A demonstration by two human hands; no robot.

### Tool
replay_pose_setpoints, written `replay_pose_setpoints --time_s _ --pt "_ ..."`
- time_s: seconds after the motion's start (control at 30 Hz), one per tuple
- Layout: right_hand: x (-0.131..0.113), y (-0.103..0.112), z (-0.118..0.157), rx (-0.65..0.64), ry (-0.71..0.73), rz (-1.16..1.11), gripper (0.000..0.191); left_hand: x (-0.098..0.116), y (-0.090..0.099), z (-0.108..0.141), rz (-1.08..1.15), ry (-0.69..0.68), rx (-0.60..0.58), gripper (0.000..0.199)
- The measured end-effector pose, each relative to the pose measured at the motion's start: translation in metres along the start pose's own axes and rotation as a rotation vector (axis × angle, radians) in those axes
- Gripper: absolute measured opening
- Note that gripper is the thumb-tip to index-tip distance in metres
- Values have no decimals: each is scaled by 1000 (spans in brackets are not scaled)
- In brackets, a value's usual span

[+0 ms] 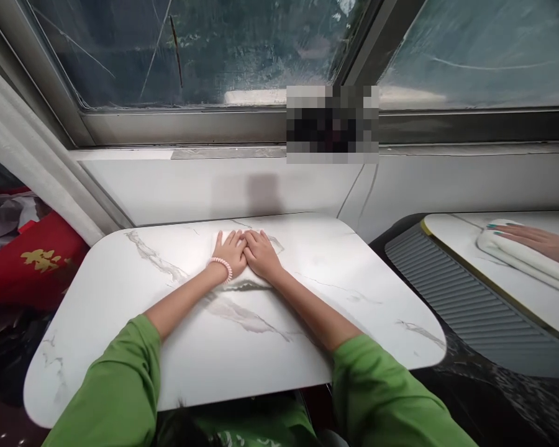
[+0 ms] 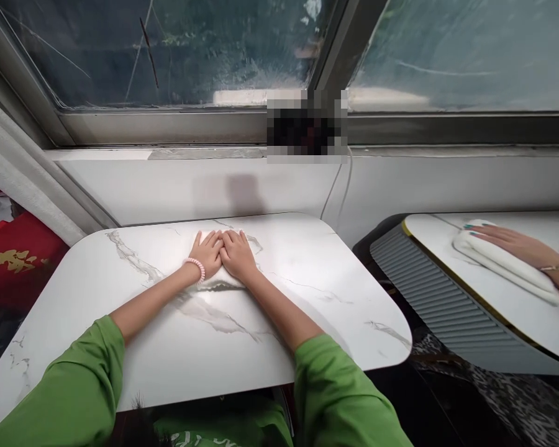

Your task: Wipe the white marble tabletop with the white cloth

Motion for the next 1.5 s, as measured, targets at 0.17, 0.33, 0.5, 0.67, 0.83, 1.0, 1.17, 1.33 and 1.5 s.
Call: replay_pose_setpoints --time_s 0.17,0.33,0.5,0.67,0.83,1.0,1.17,1.33,1.5 --pt "13 -13 -47 41 -1 -18 27 -36 4 -35 -17 -3 86 47" --pt "24 -15 -65 62 -11 -28 27 -45 6 -53 -15 -8 124 45" --pt "22 -14 -63 58 9 -40 29 -44 5 -50 -30 14 122 46" --pt "8 -12 -42 20 31 -61 32 -35 5 -26 -48 27 114 46" --pt "-22 -3 19 -22 21 -38 37 -4 3 34 -47 -20 99 48" --pt "-78 12 102 -39 66 -28 37 36 3 128 -64 -88 54 52" --pt "-123 12 142 -111 141 -58 42 50 8 190 -58 -106 50 57" --pt "-130 -1 117 -130 120 -70 46 27 10 182 -33 -39 43 57" --pt "-120 -28 59 -118 84 -46 46 -26 14 138 -22 24 60 55"
Point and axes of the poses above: each hand's wrist, its own z-axis away from the middle knuckle, its own y-axis out of the back of the hand, x = y × z, the point moved 8 cm from there along -z, towards the middle knuckle
